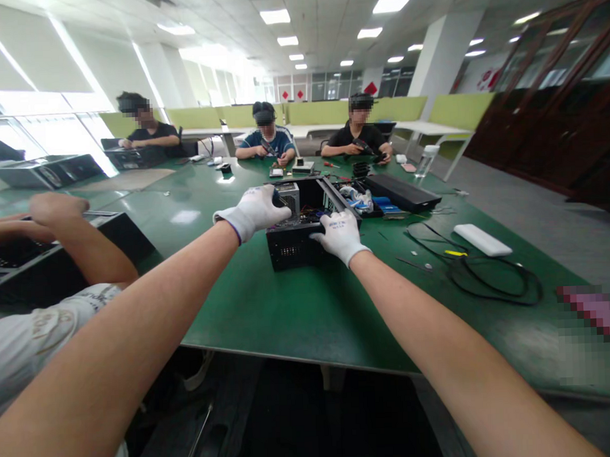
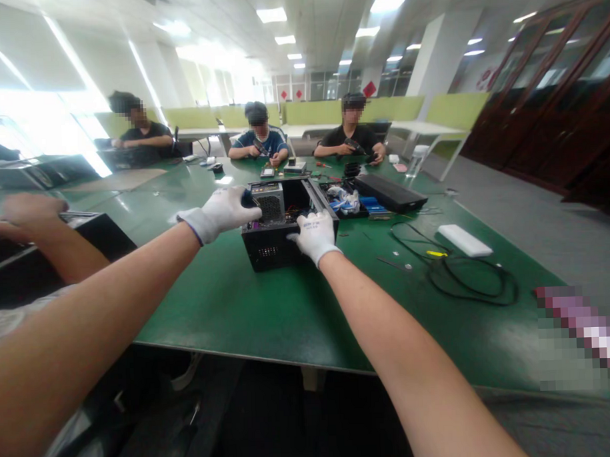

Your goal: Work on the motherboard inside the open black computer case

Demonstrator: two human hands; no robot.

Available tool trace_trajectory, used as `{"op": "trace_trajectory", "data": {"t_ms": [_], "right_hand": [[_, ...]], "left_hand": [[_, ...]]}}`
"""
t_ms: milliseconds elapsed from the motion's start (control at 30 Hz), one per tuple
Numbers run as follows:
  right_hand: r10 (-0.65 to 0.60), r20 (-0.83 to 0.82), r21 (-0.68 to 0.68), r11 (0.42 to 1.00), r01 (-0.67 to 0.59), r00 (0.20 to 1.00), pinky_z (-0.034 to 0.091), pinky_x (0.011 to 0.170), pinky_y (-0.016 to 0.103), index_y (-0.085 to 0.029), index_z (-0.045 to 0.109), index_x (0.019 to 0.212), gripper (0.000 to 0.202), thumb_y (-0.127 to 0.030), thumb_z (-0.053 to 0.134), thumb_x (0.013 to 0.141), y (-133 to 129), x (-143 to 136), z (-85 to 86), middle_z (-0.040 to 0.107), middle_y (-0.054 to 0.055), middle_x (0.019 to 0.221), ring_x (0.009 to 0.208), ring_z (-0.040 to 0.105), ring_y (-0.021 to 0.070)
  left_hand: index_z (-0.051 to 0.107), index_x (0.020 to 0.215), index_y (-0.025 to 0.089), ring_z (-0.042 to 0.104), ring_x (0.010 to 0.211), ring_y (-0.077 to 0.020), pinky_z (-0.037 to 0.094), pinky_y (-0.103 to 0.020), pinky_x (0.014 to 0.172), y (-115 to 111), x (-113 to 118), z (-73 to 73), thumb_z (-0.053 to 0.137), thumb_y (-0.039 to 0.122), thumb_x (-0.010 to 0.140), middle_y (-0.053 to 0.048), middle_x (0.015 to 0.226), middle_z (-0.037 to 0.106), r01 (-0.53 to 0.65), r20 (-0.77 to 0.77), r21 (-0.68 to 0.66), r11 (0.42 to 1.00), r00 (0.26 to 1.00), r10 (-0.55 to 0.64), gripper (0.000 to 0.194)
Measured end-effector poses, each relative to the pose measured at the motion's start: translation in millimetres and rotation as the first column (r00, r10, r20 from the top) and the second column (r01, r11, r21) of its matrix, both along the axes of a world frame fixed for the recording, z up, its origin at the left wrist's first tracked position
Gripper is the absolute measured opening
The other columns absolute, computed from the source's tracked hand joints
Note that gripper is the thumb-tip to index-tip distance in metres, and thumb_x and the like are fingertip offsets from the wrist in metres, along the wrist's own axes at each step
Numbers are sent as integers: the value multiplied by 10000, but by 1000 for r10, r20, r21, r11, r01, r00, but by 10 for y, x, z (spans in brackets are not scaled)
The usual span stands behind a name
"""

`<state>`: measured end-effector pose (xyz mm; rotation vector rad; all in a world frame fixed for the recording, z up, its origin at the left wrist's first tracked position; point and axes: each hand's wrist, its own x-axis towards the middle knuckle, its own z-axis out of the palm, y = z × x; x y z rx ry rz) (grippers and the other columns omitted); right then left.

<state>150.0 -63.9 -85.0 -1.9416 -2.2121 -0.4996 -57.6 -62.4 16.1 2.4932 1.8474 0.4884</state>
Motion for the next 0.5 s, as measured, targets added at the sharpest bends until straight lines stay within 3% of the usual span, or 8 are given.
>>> {"op": "trace_trajectory", "data": {"t_ms": [133,267,367,500], "right_hand": [[-54,6,-25,998,54,999,474,970,488,-179,570,1253,414,-438,587,931,388,-66,71,567,95,1291,1144,567,240],[-49,9,-45,998,49,999,479,966,487,-181,564,1264,418,-432,587,932,553,-88,151,562,96,1300,1144,568,241],[-3,22,-60,998,4,1000,495,944,469,-176,569,1252,410,-430,589,932,522,-71,183,574,95,1276,1114,582,231],[74,32,-57,996,-72,997,504,926,454,-170,578,1232,400,-435,587,933,286,-59,145,588,92,1245,1086,593,221]], "left_hand": [[664,1089,152,678,949,-250,532,-332,860,-57,-24,-58,573,495,772,-120,1032,734,-6,72,52,999,997,2,475],[662,1047,164,682,940,-254,537,-326,839,-93,-93,-118,577,522,770,-113,1005,738,-22,62,37,999,998,20,461],[655,1053,172,683,938,-248,535,-320,835,-110,-160,-116,577,533,769,-104,1018,739,-8,68,40,999,998,5,466],[658,1056,162,681,930,-253,533,-329,831,-97,-191,-63,584,534,758,-114,1012,738,-10,81,54,999,997,5,482]]}}
